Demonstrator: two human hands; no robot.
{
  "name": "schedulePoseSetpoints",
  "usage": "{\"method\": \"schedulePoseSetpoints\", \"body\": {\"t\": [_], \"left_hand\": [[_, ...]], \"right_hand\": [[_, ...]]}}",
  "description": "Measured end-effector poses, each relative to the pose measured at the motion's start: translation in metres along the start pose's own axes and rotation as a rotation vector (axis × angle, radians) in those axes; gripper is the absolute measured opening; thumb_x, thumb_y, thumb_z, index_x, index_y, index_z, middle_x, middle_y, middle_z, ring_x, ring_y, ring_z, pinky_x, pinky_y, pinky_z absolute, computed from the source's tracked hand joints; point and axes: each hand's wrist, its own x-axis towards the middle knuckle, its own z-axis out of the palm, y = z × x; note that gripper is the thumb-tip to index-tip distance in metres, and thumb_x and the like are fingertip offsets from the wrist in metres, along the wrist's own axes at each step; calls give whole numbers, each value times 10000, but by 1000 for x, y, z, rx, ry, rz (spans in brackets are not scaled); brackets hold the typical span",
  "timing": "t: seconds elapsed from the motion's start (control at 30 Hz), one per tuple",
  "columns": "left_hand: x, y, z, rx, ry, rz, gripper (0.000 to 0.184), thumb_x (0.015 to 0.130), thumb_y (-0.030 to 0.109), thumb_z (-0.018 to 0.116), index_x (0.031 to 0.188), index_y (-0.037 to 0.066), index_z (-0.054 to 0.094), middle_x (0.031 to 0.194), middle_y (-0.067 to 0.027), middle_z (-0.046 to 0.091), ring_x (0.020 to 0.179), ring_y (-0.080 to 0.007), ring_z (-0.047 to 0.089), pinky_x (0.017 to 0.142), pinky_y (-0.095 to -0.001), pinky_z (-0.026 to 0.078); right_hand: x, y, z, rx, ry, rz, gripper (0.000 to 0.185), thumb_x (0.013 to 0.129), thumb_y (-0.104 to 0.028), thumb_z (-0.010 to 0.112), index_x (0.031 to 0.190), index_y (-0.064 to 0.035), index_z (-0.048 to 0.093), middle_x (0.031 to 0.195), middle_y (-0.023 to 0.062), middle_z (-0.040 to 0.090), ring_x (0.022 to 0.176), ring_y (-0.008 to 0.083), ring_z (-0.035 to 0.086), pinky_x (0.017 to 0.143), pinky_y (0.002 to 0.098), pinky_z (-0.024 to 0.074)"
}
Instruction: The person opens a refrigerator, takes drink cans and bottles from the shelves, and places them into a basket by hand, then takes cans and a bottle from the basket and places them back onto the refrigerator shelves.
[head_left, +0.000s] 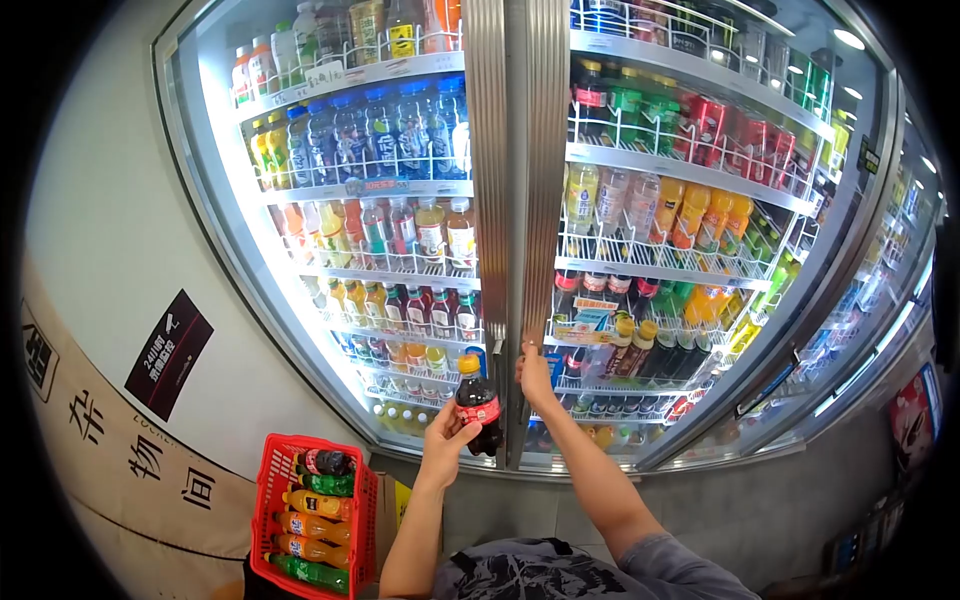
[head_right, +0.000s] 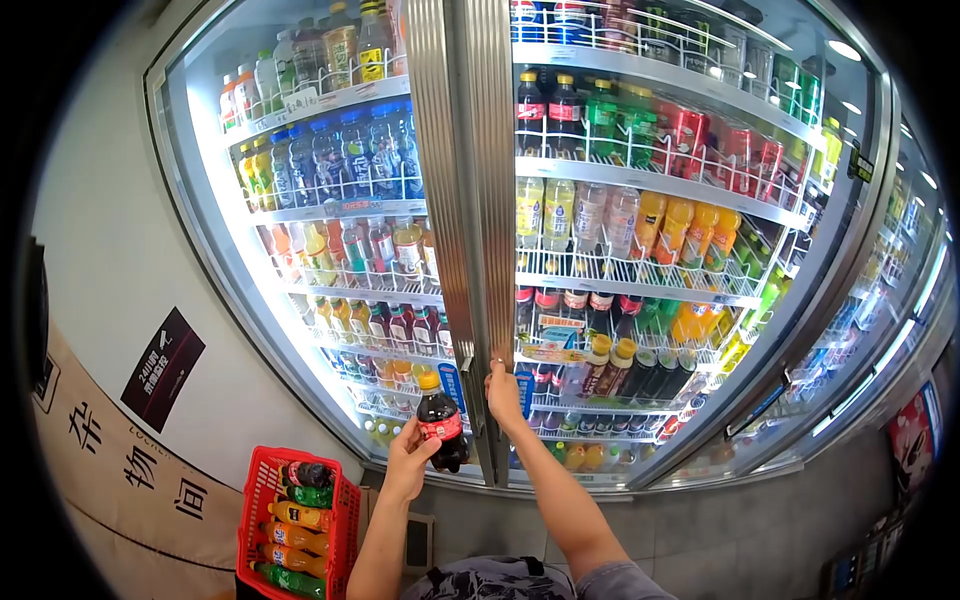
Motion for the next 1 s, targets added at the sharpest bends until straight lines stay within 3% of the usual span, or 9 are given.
{"method": "schedulePoseSetpoints", "body": {"t": [0.2, 0.3, 0.57, 0.6, 0.87, 1.0], "left_hand": [[-23, -2, 5, -3, 49, 21, 657, 846, 33, 719, 1416, -59, 405, 1288, -92, 577, 1173, -157, 547, 1019, -291, 405], [-40, -2, 0, 45, 69, 4, 644, 846, 27, 714, 1413, -50, 416, 1291, -92, 578, 1174, -161, 549, 1010, -293, 413], [-104, -8, -4, 14, 156, 41, 570, 868, 13, 670, 1387, -44, 440, 1255, -87, 596, 1141, -161, 571, 992, -300, 431], [-109, -7, -6, 23, 151, 48, 572, 868, 19, 674, 1386, -45, 440, 1251, -87, 599, 1140, -160, 571, 992, -300, 430], [-115, 2, -25, 36, 24, 9, 576, 876, 59, 687, 1386, -40, 439, 1255, -84, 589, 1137, -148, 565, 1005, -290, 411], [-134, 15, -32, 50, -65, -10, 588, 875, 82, 696, 1390, -34, 438, 1256, -76, 582, 1151, -143, 552, 1008, -290, 407]], "right_hand": [[1, 1, -7, 42, -122, 59, 557, 961, -483, 429, 602, -61, 486, 539, 25, 443, 488, 143, 437, 492, 309, 330], [-6, -7, -4, 18, -78, 46, 489, 978, -472, 420, 636, -123, 419, 550, -25, 349, 479, 119, 383, 481, 285, 307], [-12, -2, -2, 24, -47, 11, 473, 979, -464, 433, 631, -143, 420, 564, -43, 338, 497, 103, 342, 504, 281, 279], [-13, -1, -4, -20, -36, 26, 574, 976, -482, 423, 648, -24, 529, 607, 62, 508, 609, 167, 476, 599, 333, 368], [-87, 9, -11, -84, 69, -18, 631, 977, -500, 404, 610, -3, 532, 569, 94, 538, 541, 216, 525, 563, 367, 399], [-122, 25, -22, -116, 128, -57, 610, 982, -492, 430, 629, -9, 549, 571, 73, 537, 552, 182, 525, 551, 345, 394]]}}
